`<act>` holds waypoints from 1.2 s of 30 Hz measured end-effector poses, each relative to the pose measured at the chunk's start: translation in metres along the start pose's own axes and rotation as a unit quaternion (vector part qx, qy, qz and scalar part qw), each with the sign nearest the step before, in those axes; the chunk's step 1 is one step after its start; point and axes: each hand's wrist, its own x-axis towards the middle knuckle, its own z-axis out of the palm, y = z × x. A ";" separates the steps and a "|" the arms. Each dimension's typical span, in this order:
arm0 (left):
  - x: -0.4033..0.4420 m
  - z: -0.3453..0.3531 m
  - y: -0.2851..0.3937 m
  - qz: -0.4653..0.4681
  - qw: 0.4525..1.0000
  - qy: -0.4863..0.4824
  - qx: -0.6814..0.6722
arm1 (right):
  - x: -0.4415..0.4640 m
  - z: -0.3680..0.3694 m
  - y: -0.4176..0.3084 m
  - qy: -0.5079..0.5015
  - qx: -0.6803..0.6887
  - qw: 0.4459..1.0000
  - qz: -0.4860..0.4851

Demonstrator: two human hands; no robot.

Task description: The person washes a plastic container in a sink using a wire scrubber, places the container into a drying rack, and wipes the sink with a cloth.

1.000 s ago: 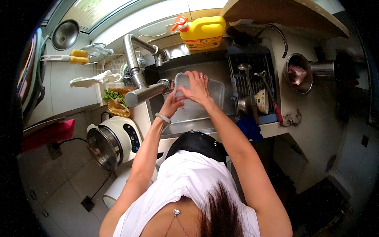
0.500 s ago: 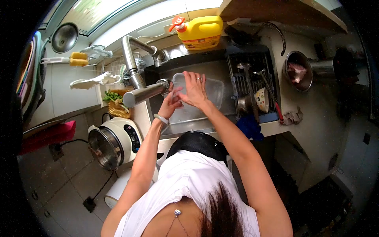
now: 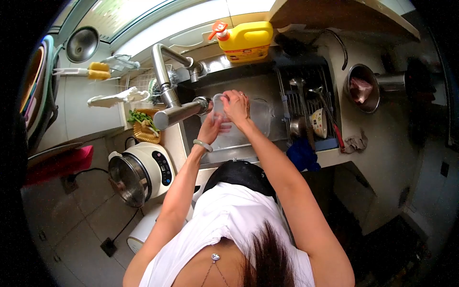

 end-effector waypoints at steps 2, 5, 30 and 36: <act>0.002 -0.004 -0.003 -0.046 0.998 0.045 0.025 | -0.005 0.012 0.018 -0.001 0.024 1.000 -0.009; 0.003 -0.014 -0.012 -0.022 0.994 0.065 0.080 | -0.013 0.006 0.003 0.045 0.010 0.999 -0.025; -0.025 -0.043 -0.056 0.096 0.975 0.116 0.162 | 0.059 0.130 -0.162 0.075 -0.001 0.952 -0.297; -0.010 -0.047 -0.064 0.074 0.984 0.159 -0.036 | -0.024 0.073 -0.142 0.051 0.078 0.973 -0.209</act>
